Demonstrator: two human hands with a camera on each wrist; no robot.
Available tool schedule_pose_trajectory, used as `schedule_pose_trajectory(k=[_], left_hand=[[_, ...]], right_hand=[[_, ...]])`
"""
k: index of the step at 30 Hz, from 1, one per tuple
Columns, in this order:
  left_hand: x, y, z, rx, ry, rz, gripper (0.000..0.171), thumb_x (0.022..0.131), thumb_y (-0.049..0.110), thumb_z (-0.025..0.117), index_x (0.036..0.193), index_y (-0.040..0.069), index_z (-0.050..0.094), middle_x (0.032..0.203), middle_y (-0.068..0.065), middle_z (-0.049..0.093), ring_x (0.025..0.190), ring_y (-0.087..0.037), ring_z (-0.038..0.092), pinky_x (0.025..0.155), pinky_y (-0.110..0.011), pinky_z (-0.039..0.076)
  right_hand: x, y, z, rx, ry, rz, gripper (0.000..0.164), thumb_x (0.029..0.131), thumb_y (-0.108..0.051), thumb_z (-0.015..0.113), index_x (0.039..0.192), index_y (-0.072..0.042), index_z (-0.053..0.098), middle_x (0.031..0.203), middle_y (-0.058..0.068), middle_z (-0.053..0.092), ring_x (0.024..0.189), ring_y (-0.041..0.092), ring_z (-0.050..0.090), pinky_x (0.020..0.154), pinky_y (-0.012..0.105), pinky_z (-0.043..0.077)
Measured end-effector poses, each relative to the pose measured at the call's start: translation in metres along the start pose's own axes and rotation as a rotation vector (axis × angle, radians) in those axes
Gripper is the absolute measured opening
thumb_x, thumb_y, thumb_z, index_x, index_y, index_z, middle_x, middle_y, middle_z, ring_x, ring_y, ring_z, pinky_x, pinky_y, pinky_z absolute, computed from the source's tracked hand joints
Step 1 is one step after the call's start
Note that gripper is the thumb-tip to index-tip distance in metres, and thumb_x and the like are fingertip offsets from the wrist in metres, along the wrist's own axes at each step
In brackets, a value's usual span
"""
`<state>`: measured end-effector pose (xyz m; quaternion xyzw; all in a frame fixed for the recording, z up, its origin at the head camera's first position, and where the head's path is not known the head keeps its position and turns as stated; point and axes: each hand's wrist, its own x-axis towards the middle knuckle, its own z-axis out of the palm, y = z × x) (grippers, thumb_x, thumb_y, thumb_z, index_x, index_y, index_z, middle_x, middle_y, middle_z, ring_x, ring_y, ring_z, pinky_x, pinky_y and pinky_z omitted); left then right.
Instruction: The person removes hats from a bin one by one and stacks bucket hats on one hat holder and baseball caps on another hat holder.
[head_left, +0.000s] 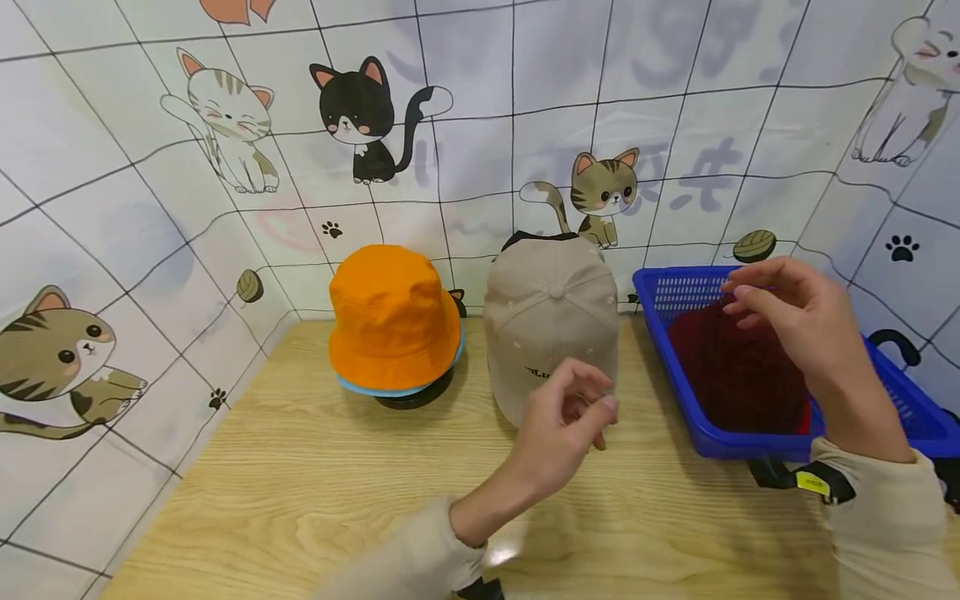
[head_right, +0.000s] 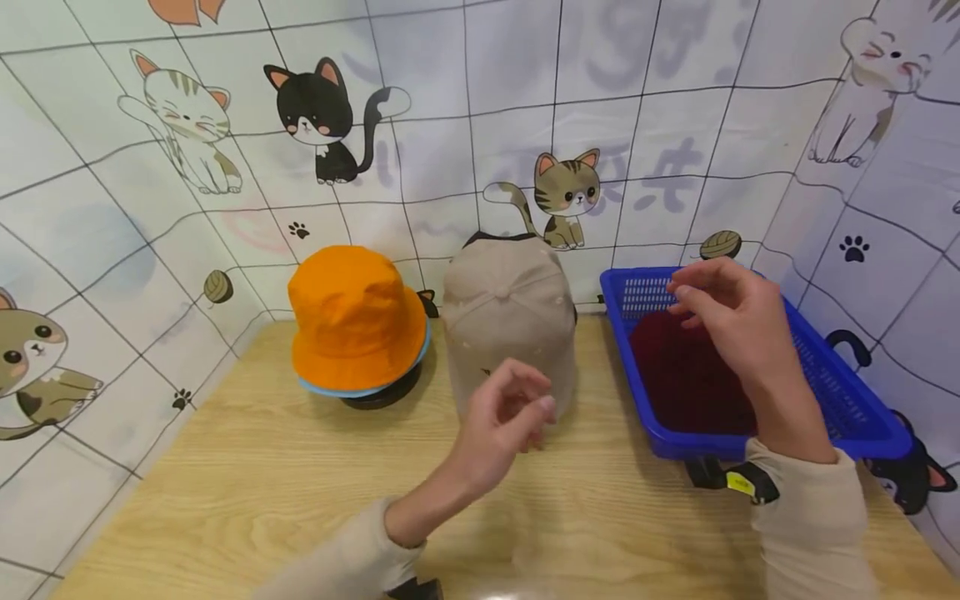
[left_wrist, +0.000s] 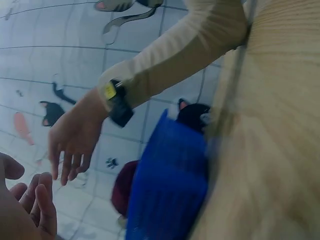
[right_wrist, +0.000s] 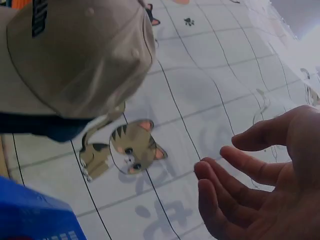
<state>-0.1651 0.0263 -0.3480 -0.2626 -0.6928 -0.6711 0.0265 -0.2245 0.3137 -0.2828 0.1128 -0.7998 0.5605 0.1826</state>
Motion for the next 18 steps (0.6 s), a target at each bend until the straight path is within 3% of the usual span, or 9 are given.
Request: schedule_pose_trajectory(k=[4, 6, 8, 10, 13, 15, 18], left_hand=[[0.005, -0.014, 0.025, 0.029, -0.066, -0.079, 0.019, 0.100, 0.024, 0.062, 0.117, 0.017, 0.062, 0.093, -0.003, 0.071, 0.060, -0.002, 0.063, 0.054, -0.024, 0.053], [0.010, -0.019, 0.033, 0.059, -0.069, -0.119, 0.019, 0.099, 0.025, 0.063, 0.117, 0.020, 0.062, 0.094, 0.004, 0.070, 0.063, 0.001, 0.064, 0.055, -0.023, 0.054], [0.016, -0.026, 0.041, 0.116, -0.062, -0.161, 0.018, 0.098, 0.028, 0.064, 0.116, 0.024, 0.062, 0.098, 0.010, 0.069, 0.069, 0.003, 0.064, 0.058, -0.022, 0.054], [0.023, -0.035, 0.048, 0.181, -0.058, -0.206, 0.020, 0.098, 0.034, 0.065, 0.117, 0.029, 0.062, 0.106, 0.015, 0.067, 0.078, 0.004, 0.063, 0.065, -0.021, 0.053], [0.032, -0.047, 0.058, 0.226, -0.069, -0.274, 0.027, 0.099, 0.043, 0.064, 0.125, 0.036, 0.062, 0.124, 0.013, 0.063, 0.086, 0.003, 0.060, 0.071, -0.022, 0.052], [0.037, -0.054, 0.065, 0.222, -0.082, -0.305, 0.033, 0.100, 0.047, 0.063, 0.131, 0.039, 0.061, 0.133, 0.009, 0.059, 0.088, 0.002, 0.060, 0.072, -0.022, 0.051], [0.044, -0.060, 0.074, 0.198, -0.106, -0.338, 0.038, 0.100, 0.048, 0.063, 0.137, 0.042, 0.058, 0.138, 0.005, 0.055, 0.081, -0.001, 0.064, 0.068, -0.023, 0.051]], right_hand=[[0.005, 0.015, -0.028, -0.195, -0.042, 0.123, 0.018, 0.105, -0.025, 0.060, 0.121, -0.016, 0.066, 0.098, -0.033, 0.065, 0.078, -0.007, 0.067, 0.069, 0.009, 0.051], [0.008, 0.023, -0.037, -0.278, -0.062, 0.167, 0.026, 0.105, -0.031, 0.060, 0.124, -0.013, 0.064, 0.095, -0.038, 0.060, 0.078, -0.012, 0.063, 0.068, 0.009, 0.048], [0.011, 0.030, -0.043, -0.400, -0.094, 0.210, 0.039, 0.105, -0.037, 0.057, 0.132, -0.008, 0.060, 0.108, -0.022, 0.068, 0.095, 0.002, 0.068, 0.074, 0.017, 0.047], [0.014, 0.040, -0.049, -0.507, -0.154, 0.235, 0.053, 0.106, -0.041, 0.054, 0.141, -0.001, 0.052, 0.128, 0.005, 0.068, 0.117, 0.025, 0.064, 0.087, 0.035, 0.051], [0.016, 0.052, -0.055, -0.628, -0.281, 0.267, 0.066, 0.107, -0.044, 0.050, 0.150, 0.005, 0.039, 0.147, 0.044, 0.037, 0.132, 0.060, 0.037, 0.094, 0.067, 0.042], [0.016, 0.057, -0.057, -0.667, -0.341, 0.280, 0.070, 0.106, -0.045, 0.049, 0.152, 0.006, 0.034, 0.146, 0.047, 0.034, 0.130, 0.063, 0.036, 0.098, 0.077, 0.036], [0.015, 0.058, -0.059, -0.703, -0.365, 0.306, 0.073, 0.106, -0.047, 0.050, 0.151, 0.007, 0.034, 0.144, 0.047, 0.035, 0.127, 0.064, 0.037, 0.097, 0.079, 0.036]])
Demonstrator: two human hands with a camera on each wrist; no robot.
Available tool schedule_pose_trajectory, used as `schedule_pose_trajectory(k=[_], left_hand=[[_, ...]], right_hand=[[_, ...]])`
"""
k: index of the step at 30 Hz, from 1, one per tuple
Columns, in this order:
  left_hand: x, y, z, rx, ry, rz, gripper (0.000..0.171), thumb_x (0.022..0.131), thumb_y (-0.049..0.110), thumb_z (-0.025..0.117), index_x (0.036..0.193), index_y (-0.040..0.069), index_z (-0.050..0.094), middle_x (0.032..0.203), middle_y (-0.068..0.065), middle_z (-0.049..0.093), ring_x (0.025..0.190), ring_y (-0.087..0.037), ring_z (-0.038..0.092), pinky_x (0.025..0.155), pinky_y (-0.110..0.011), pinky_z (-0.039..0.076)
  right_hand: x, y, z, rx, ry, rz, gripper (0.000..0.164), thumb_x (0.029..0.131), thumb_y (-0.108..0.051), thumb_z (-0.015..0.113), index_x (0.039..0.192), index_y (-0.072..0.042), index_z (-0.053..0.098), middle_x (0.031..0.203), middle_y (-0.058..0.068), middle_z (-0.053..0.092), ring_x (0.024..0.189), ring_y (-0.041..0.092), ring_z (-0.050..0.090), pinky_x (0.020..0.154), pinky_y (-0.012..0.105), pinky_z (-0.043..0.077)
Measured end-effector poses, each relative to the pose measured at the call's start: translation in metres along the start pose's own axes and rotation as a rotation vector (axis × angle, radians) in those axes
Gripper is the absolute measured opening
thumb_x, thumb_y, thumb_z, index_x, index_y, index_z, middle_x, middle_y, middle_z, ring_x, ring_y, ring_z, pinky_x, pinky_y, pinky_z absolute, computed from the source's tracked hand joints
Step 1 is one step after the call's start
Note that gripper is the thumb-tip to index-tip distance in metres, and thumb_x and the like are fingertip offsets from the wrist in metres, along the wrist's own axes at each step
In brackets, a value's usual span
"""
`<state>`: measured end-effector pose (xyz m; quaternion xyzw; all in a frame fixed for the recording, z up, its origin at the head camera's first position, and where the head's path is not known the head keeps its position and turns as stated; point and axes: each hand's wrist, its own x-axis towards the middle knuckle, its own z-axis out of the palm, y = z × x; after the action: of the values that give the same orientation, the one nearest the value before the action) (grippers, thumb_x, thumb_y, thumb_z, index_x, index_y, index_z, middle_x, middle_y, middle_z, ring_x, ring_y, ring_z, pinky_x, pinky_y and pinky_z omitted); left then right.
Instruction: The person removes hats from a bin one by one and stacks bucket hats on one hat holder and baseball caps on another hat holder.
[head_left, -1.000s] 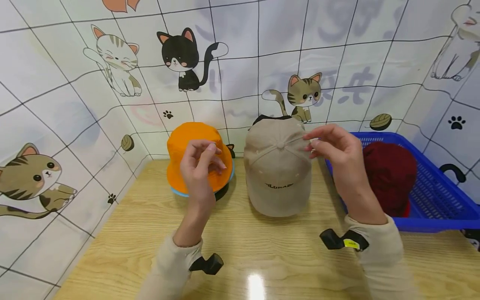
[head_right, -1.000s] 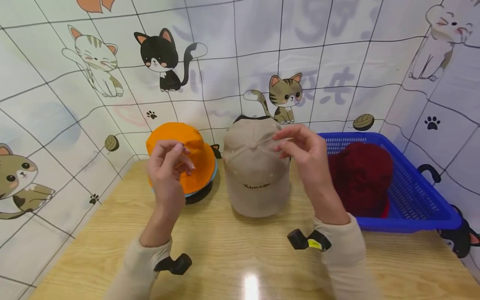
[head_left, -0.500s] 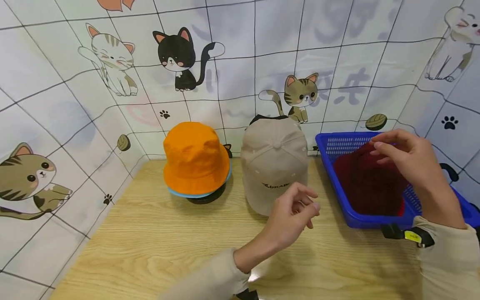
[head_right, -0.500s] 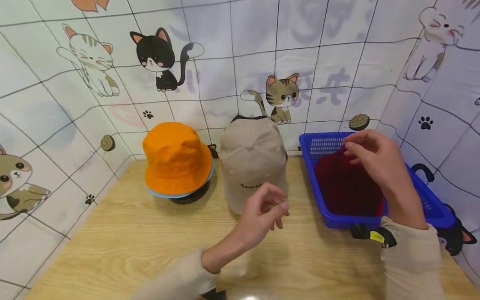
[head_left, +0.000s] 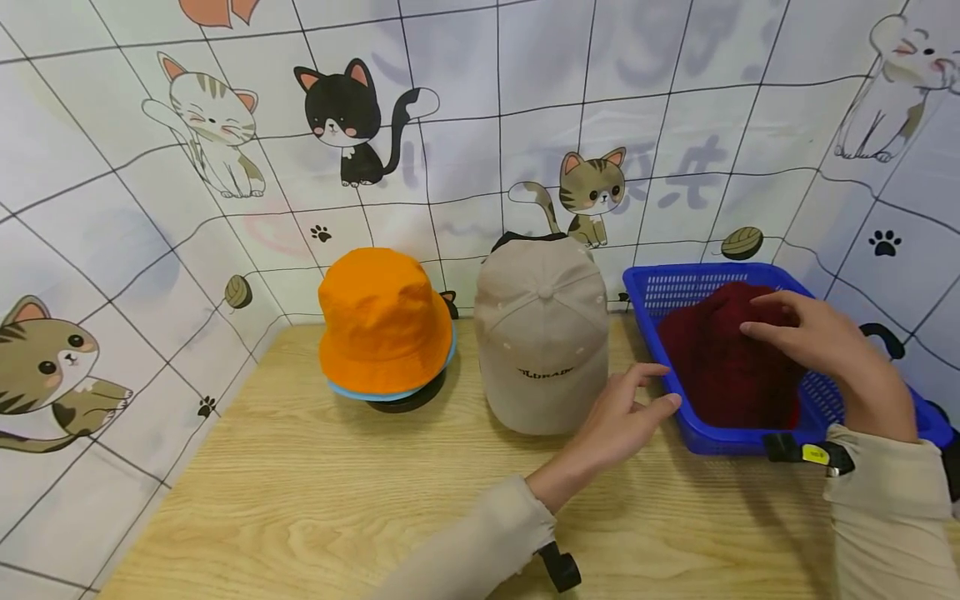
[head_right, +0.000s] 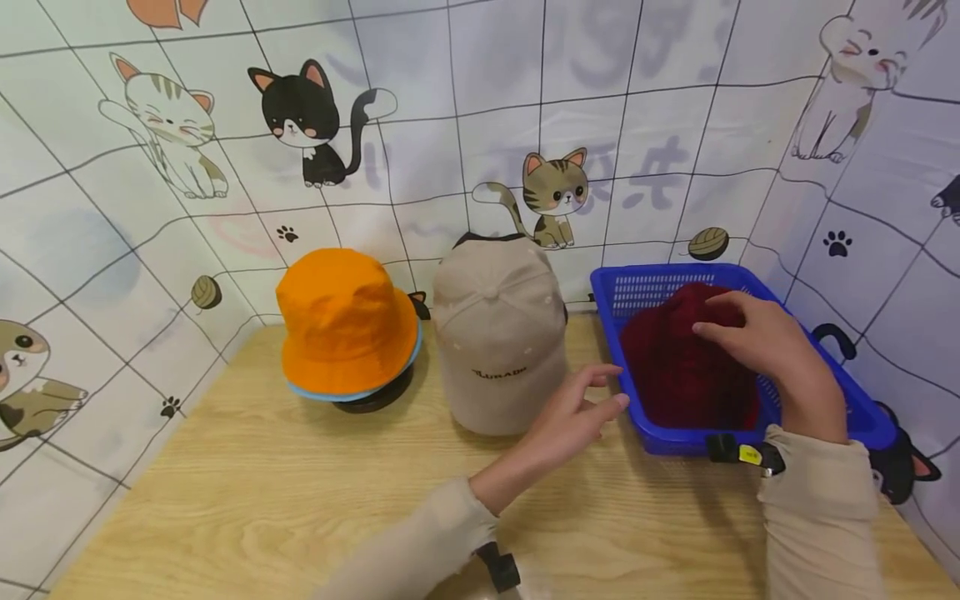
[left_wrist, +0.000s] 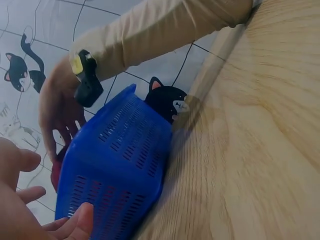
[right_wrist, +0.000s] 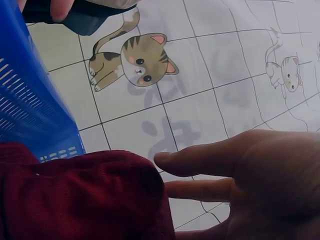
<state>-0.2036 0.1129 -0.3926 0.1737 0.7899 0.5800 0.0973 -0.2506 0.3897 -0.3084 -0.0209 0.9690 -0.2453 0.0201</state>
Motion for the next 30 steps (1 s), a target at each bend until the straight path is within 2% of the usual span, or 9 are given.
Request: schedule_pose_trajectory(k=[4, 9, 12, 15, 19, 22, 24, 27, 30], left_hand=[[0.008, -0.003, 0.009, 0.045, -0.033, 0.010, 0.041, 0.099, 0.049, 0.064, 0.139, 0.042, 0.058, 0.129, 0.006, 0.057, 0.072, -0.003, 0.059, 0.063, -0.023, 0.047], [0.012, -0.011, 0.014, 0.111, -0.091, 0.048, 0.047, 0.100, 0.050, 0.062, 0.144, 0.040, 0.053, 0.125, 0.011, 0.056, 0.080, -0.004, 0.051, 0.071, -0.024, 0.045], [0.012, -0.015, 0.015, 0.137, -0.097, 0.059, 0.049, 0.100, 0.054, 0.059, 0.147, 0.044, 0.049, 0.132, 0.015, 0.056, 0.096, -0.004, 0.053, 0.082, -0.026, 0.046], [0.012, -0.017, 0.015, 0.150, -0.100, 0.063, 0.050, 0.100, 0.058, 0.056, 0.148, 0.047, 0.046, 0.136, 0.017, 0.055, 0.109, -0.005, 0.055, 0.088, -0.029, 0.047], [0.009, -0.018, 0.014, 0.146, -0.094, 0.051, 0.050, 0.100, 0.060, 0.056, 0.148, 0.050, 0.045, 0.140, 0.017, 0.055, 0.124, -0.005, 0.056, 0.095, -0.033, 0.050], [0.008, -0.018, 0.014, 0.139, -0.088, 0.046, 0.050, 0.100, 0.060, 0.057, 0.148, 0.050, 0.045, 0.146, 0.017, 0.054, 0.134, -0.004, 0.053, 0.100, -0.035, 0.051], [0.007, -0.019, 0.014, 0.141, -0.089, 0.054, 0.051, 0.100, 0.060, 0.056, 0.148, 0.051, 0.044, 0.148, 0.017, 0.053, 0.135, -0.005, 0.052, 0.101, -0.036, 0.051], [0.008, -0.020, 0.014, 0.151, -0.096, 0.075, 0.051, 0.101, 0.061, 0.054, 0.149, 0.052, 0.042, 0.149, 0.017, 0.052, 0.136, -0.006, 0.052, 0.101, -0.036, 0.051], [0.009, -0.020, 0.013, 0.170, -0.098, 0.094, 0.051, 0.101, 0.062, 0.054, 0.149, 0.052, 0.041, 0.150, 0.017, 0.051, 0.135, -0.007, 0.052, 0.099, -0.035, 0.051]], right_hand=[[-0.004, 0.003, -0.003, -0.049, -0.003, 0.054, 0.079, 0.104, -0.052, 0.051, 0.149, 0.010, 0.034, 0.142, 0.048, 0.035, 0.125, 0.066, 0.036, 0.097, 0.080, 0.034], [-0.012, 0.008, -0.006, -0.079, -0.015, 0.085, 0.073, 0.102, -0.054, 0.056, 0.141, 0.007, 0.046, 0.139, 0.046, 0.041, 0.122, 0.066, 0.040, 0.091, 0.077, 0.039], [-0.012, 0.009, -0.007, -0.064, -0.006, 0.057, 0.058, 0.102, -0.049, 0.058, 0.128, 0.003, 0.061, 0.128, 0.040, 0.054, 0.111, 0.056, 0.051, 0.079, 0.058, 0.047], [-0.011, 0.009, -0.006, -0.056, 0.006, 0.032, 0.046, 0.104, -0.044, 0.059, 0.117, -0.001, 0.068, 0.117, 0.033, 0.062, 0.102, 0.045, 0.057, 0.072, 0.041, 0.044], [-0.010, 0.005, -0.004, -0.023, 0.030, 0.044, 0.042, 0.103, -0.042, 0.059, 0.111, -0.003, 0.070, 0.104, 0.022, 0.067, 0.089, 0.032, 0.060, 0.068, 0.034, 0.042], [-0.010, 0.002, -0.002, 0.020, 0.104, 0.068, 0.041, 0.102, -0.040, 0.060, 0.110, 0.000, 0.068, 0.096, 0.017, 0.066, 0.081, 0.025, 0.057, 0.064, 0.031, 0.041], [-0.012, 0.000, -0.002, 0.059, 0.173, 0.100, 0.042, 0.102, -0.038, 0.060, 0.112, 0.003, 0.066, 0.102, 0.021, 0.063, 0.083, 0.027, 0.055, 0.062, 0.030, 0.041], [-0.013, -0.002, -0.004, 0.162, 0.304, 0.168, 0.031, 0.101, -0.035, 0.062, 0.105, -0.004, 0.068, 0.089, 0.001, 0.064, 0.082, 0.014, 0.053, 0.060, 0.025, 0.043], [-0.013, -0.005, -0.006, 0.329, 0.439, 0.216, 0.013, 0.099, -0.032, 0.065, 0.093, -0.022, 0.070, 0.084, -0.027, 0.055, 0.080, -0.002, 0.049, 0.061, 0.015, 0.043]])
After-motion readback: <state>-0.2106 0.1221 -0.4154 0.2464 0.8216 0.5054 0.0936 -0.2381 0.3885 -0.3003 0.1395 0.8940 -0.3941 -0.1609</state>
